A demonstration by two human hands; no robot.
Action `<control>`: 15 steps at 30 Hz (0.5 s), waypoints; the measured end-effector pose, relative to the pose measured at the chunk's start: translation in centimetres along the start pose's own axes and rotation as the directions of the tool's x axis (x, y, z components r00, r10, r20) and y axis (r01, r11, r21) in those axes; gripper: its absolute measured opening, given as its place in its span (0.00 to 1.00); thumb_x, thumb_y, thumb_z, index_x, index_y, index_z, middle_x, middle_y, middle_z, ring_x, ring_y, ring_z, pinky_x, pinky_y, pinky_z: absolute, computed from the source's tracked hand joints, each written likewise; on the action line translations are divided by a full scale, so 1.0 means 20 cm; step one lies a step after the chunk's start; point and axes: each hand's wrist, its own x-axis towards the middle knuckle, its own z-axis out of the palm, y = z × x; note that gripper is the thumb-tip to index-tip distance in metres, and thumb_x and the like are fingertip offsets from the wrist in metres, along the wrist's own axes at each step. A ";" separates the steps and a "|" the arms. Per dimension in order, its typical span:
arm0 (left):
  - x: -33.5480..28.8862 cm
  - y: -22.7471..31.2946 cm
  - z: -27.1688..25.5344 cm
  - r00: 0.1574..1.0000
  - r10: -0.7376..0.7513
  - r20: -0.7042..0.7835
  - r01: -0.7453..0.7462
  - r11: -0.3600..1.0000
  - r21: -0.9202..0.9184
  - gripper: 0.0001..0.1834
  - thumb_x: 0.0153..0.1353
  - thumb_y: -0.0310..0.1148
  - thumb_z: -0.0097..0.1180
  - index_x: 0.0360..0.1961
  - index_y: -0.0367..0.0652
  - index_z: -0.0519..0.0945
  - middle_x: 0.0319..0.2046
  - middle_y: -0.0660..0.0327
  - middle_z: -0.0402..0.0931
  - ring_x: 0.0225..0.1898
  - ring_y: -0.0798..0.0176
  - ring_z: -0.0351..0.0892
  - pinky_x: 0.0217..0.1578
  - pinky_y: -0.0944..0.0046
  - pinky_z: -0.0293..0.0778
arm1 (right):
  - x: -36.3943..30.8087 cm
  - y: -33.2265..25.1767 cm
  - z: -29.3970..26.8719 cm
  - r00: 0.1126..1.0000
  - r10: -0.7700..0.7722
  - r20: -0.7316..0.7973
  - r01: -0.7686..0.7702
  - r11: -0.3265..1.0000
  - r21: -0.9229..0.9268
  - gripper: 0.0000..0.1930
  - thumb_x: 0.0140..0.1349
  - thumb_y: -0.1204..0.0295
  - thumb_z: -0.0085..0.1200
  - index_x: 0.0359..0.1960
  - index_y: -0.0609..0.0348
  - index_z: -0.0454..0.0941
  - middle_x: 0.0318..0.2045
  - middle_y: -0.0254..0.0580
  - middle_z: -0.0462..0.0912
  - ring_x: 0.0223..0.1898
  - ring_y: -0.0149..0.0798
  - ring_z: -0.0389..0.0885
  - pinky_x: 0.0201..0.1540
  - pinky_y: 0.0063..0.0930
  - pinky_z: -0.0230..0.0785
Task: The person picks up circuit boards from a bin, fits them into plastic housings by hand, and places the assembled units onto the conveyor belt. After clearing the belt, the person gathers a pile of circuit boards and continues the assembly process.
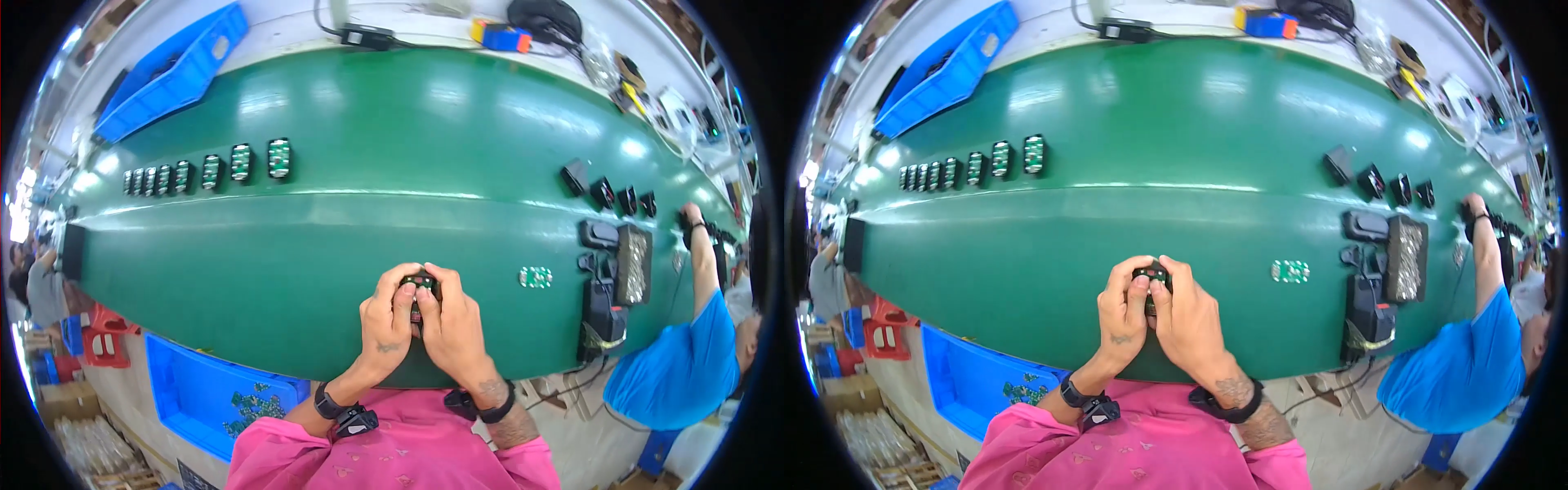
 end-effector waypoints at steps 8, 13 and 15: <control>-0.01 -0.07 -0.38 0.900 -0.389 -0.197 0.341 0.910 -0.236 0.30 0.70 0.32 0.50 0.69 0.34 0.56 0.61 0.46 0.67 0.23 0.69 0.80 0.24 0.71 0.75 | 0.73 0.08 0.33 0.970 -0.107 0.216 0.116 0.993 -0.030 0.13 0.67 0.71 0.52 0.51 0.61 0.75 0.32 0.54 0.83 0.35 0.44 0.86 0.33 0.36 0.76; -0.14 -0.07 -0.43 0.907 -0.363 -0.213 0.351 0.932 -0.093 0.25 0.66 0.26 0.53 0.62 0.33 0.64 0.56 0.51 0.71 0.24 0.72 0.77 0.27 0.70 0.78 | 1.06 0.07 0.57 0.974 0.077 0.213 -0.057 0.994 -0.098 0.15 0.65 0.69 0.55 0.52 0.60 0.75 0.35 0.58 0.84 0.40 0.48 0.86 0.38 0.39 0.78; -0.14 -0.09 -0.45 0.925 -0.343 -0.162 0.339 0.939 -0.053 0.22 0.66 0.25 0.52 0.60 0.32 0.66 0.54 0.52 0.72 0.25 0.72 0.77 0.29 0.70 0.78 | 1.10 0.05 0.57 0.991 -0.013 0.133 0.047 0.966 -0.254 0.17 0.65 0.67 0.55 0.53 0.60 0.75 0.40 0.61 0.84 0.44 0.58 0.84 0.45 0.45 0.76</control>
